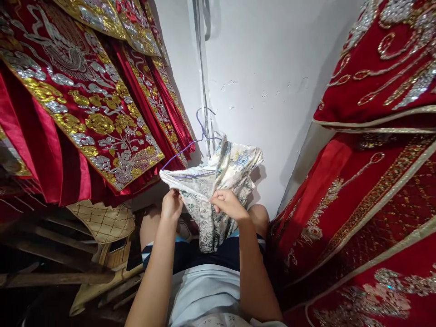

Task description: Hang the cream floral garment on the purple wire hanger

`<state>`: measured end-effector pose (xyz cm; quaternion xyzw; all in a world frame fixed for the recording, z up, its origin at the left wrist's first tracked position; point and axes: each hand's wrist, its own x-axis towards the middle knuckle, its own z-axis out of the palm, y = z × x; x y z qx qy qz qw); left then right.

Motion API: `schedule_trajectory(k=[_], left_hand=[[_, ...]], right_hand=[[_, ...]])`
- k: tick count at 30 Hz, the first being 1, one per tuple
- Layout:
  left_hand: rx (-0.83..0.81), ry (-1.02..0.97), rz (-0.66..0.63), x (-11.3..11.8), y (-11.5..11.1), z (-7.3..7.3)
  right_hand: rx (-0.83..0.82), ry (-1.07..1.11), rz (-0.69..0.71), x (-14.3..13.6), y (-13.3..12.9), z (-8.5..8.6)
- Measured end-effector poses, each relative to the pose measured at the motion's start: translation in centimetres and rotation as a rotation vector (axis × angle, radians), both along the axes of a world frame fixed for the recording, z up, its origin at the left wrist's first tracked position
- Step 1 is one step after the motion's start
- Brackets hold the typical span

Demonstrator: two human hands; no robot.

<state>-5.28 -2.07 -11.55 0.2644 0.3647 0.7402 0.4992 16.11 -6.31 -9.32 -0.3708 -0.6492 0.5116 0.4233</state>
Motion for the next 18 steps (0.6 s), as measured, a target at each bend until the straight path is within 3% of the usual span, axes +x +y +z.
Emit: schedule_trajectory(k=[3,6,11,14,16,18], left_hand=[[-0.023,0.188,-0.005,0.2,-0.2,-0.4],[-0.033,0.389,-0.022,-1.0,-0.4,-0.8],[0.005,0.752,-0.194,-1.8,-1.3,-0.9],[0.112,0.652,-0.254,-0.9,-2.3,0.5],[0.195,0.54,-0.281,0.0,-3.3,1.7],[0.272,0.553,-0.299,1.3,-4.5,3.0]], right_hand=[[-0.069,-0.064,-0.027,2.5,0.0,-0.5],[-0.099,-0.112,-0.022,3.9,-0.2,-0.9],[-0.164,-0.271,0.116,4.4,-0.1,-1.8],[-0.221,-0.375,0.136,4.6,0.3,-2.6],[-0.222,-0.357,0.082,4.5,0.6,-2.9],[-0.161,-0.275,0.019,3.9,0.8,-3.0]])
